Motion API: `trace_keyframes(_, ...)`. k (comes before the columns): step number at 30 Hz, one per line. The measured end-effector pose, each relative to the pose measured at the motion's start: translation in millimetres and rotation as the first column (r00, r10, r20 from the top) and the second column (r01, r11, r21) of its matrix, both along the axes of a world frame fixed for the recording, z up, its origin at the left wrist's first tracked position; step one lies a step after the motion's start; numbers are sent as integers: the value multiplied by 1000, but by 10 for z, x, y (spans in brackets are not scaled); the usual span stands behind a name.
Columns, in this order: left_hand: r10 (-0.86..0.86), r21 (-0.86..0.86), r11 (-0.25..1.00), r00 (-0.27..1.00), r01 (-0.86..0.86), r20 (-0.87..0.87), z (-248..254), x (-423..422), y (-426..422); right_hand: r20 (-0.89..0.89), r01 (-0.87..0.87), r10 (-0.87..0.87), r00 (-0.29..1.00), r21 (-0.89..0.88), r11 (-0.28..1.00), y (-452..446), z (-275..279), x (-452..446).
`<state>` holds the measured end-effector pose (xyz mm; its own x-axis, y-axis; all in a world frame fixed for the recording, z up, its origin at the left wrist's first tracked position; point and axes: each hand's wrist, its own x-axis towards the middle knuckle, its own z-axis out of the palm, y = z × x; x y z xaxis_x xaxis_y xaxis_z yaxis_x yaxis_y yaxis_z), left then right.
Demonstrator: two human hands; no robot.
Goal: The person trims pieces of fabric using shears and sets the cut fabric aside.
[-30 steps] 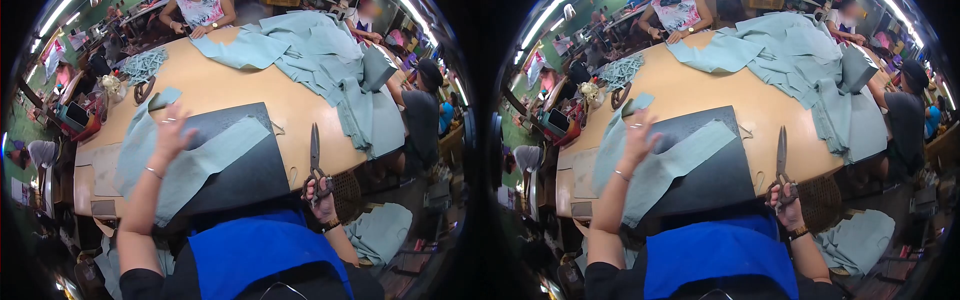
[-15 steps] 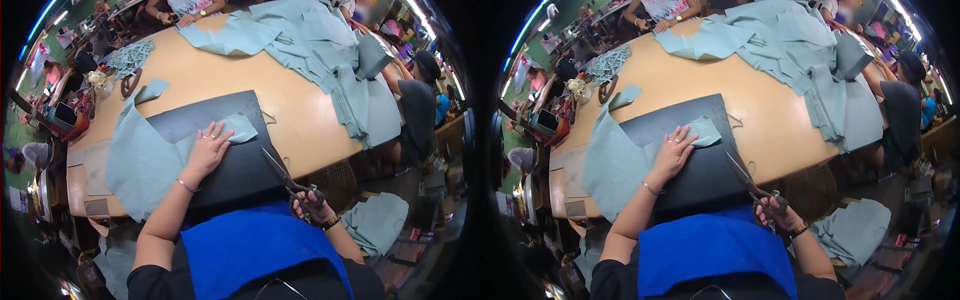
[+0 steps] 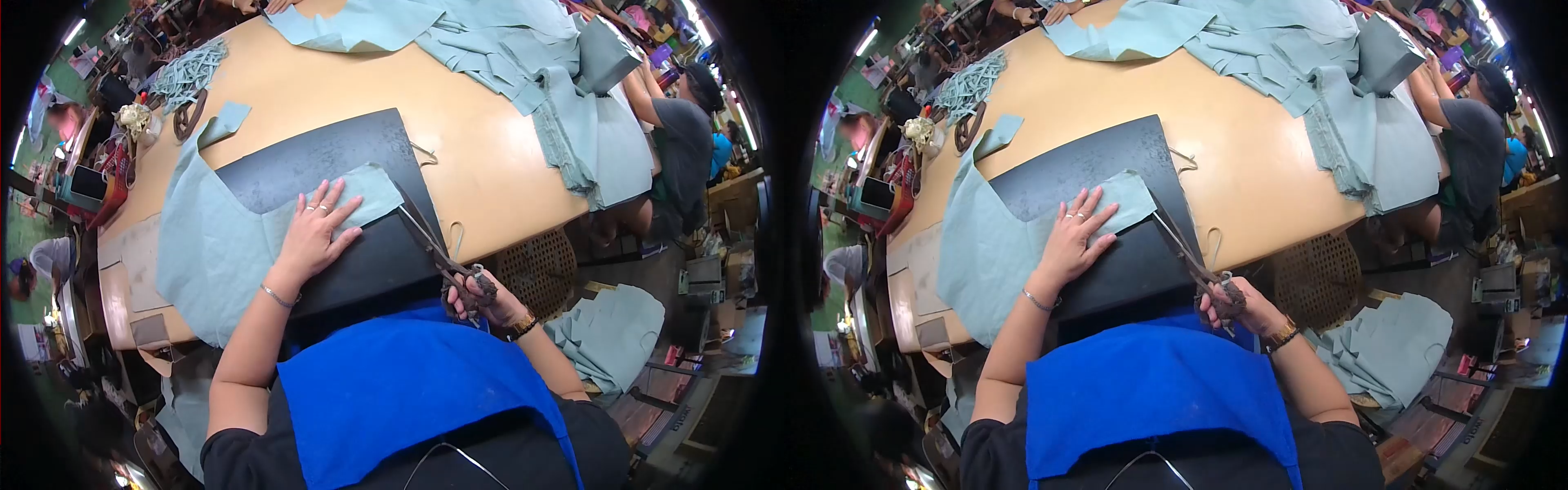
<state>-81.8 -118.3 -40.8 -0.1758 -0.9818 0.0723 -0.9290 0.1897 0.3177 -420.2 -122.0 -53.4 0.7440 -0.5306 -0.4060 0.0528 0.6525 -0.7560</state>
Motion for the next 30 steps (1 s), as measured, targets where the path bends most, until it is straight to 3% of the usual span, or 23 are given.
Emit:
trace_keyframes(19,-19,-15,1000,1000,19,12,50,2,11,-219,-44,26,975,-78,996,-16,205,16)
trace_keyframes(30,-87,-7,996,996,87,12,48,-57,55,-192,-21,8,981,-65,998,-48,177,74)
